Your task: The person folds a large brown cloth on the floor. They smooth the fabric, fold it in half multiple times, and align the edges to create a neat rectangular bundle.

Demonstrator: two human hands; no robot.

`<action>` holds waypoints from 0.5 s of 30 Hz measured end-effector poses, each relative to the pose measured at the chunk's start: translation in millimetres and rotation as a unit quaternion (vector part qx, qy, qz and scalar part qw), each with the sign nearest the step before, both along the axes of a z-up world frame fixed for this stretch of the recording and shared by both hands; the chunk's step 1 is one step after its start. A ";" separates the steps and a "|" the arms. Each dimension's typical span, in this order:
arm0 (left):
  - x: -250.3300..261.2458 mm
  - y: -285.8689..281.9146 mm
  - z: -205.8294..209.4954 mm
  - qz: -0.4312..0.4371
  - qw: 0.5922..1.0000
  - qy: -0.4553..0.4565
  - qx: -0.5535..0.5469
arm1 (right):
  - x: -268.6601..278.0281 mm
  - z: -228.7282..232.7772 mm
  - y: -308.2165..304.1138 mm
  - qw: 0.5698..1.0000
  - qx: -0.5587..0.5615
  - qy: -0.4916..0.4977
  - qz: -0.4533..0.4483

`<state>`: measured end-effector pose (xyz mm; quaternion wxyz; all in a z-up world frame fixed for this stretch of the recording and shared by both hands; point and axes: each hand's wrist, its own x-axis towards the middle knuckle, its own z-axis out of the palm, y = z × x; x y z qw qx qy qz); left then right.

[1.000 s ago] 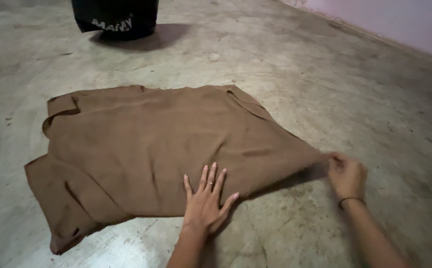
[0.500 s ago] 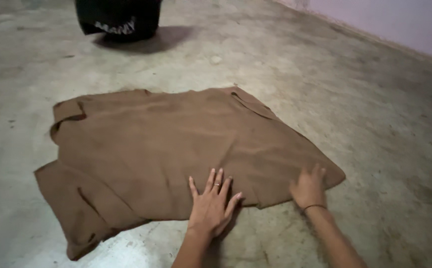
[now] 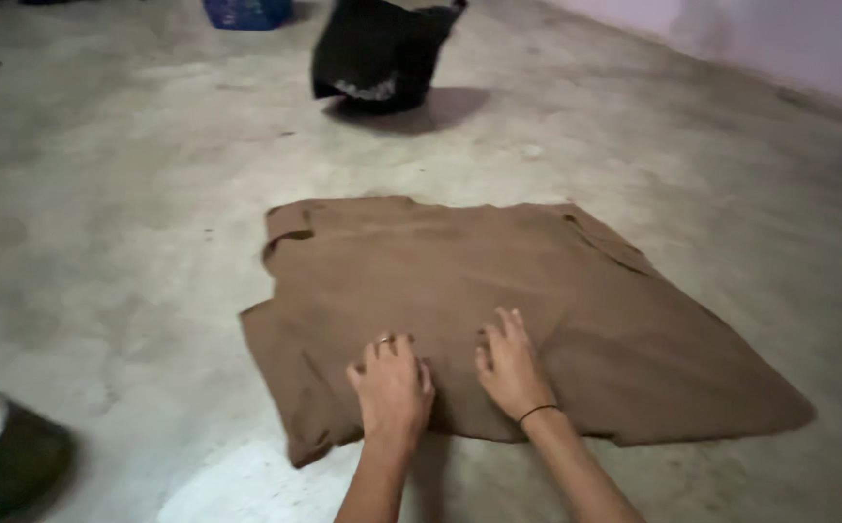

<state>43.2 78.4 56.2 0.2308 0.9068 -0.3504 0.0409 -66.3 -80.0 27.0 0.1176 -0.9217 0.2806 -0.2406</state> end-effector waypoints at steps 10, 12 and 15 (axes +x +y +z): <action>52.2 78.1 -9.5 0.298 0.936 0.184 0.033 | 103.4 65.1 136.8 0.966 0.126 0.214 0.067; 60.1 91.2 -18.4 0.292 0.932 0.217 0.000 | 115.2 58.4 148.1 0.962 0.103 0.240 0.073; 67.2 108.8 -30.7 0.253 0.941 0.223 -0.036 | 129.5 38.7 152.5 0.959 0.101 0.255 0.068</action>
